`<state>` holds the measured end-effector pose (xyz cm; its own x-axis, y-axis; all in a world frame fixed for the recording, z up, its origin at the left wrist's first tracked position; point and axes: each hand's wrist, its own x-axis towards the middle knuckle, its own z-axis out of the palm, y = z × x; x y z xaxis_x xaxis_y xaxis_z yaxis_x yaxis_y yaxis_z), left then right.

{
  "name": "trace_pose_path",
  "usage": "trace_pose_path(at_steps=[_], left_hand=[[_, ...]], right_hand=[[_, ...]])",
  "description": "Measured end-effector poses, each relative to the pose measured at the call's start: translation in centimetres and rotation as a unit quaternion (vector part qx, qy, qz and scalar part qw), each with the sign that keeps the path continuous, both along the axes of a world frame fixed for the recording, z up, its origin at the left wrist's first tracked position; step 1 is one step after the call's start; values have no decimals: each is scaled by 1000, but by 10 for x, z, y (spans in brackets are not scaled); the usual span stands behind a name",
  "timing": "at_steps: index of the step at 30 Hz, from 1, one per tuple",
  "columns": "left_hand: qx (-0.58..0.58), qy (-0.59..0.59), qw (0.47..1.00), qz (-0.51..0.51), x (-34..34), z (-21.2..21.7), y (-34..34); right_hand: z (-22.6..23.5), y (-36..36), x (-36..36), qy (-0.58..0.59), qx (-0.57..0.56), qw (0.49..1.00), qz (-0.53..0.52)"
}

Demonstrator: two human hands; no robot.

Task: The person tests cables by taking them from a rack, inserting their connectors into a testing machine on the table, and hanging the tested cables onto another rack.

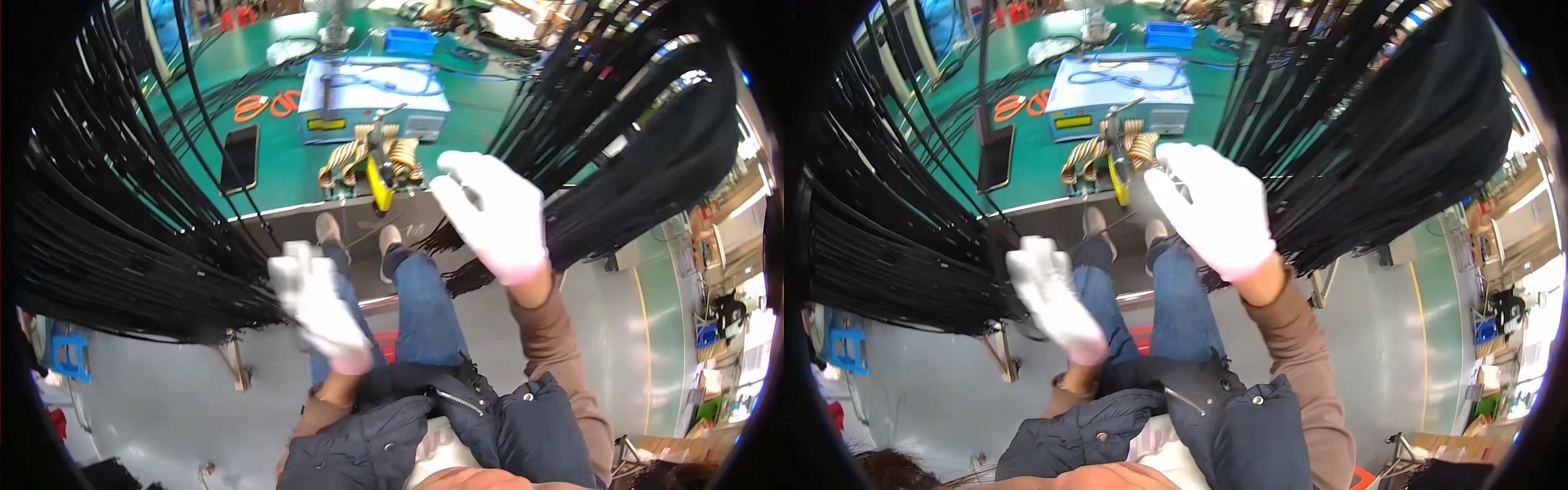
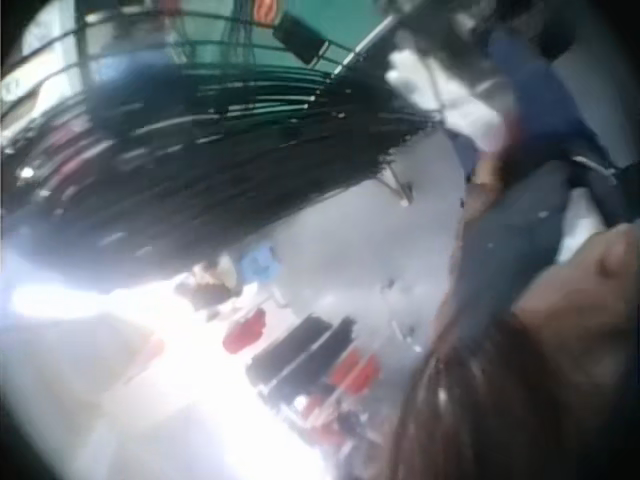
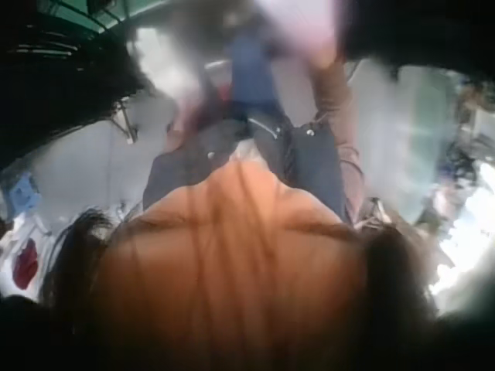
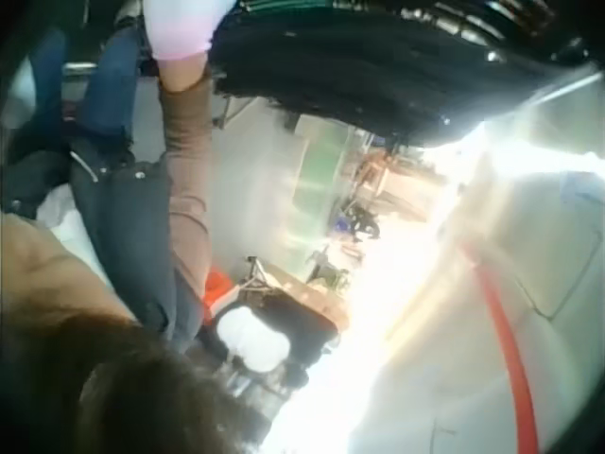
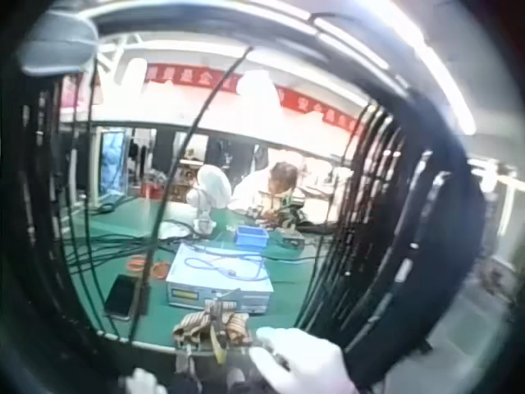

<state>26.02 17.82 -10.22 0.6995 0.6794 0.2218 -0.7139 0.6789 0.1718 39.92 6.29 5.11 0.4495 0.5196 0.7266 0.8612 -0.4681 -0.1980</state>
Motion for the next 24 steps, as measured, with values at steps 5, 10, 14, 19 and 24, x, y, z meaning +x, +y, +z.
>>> trace_pose_path(at_steps=[5, 10, 14, 19, 24], left_hand=[[66, 190, 959, 198, 16, -3, 62], [151, 92, 970, 165, 43, 46, -2], [400, 185, 886, 141, 64, 72, -26], [311, 143, 938, 59, 105, 83, -20], [569, 206, 790, 96, 87, 52, -5]], right_hand=[[153, -36, -9, -432, 162, 862, -210], [226, -72, 45, -485, 102, 851, -175], [225, -107, 83, -369, 145, 910, -123], [196, -75, 87, -211, 192, 956, -63], [83, 33, -3, 76, 219, 966, 117]])
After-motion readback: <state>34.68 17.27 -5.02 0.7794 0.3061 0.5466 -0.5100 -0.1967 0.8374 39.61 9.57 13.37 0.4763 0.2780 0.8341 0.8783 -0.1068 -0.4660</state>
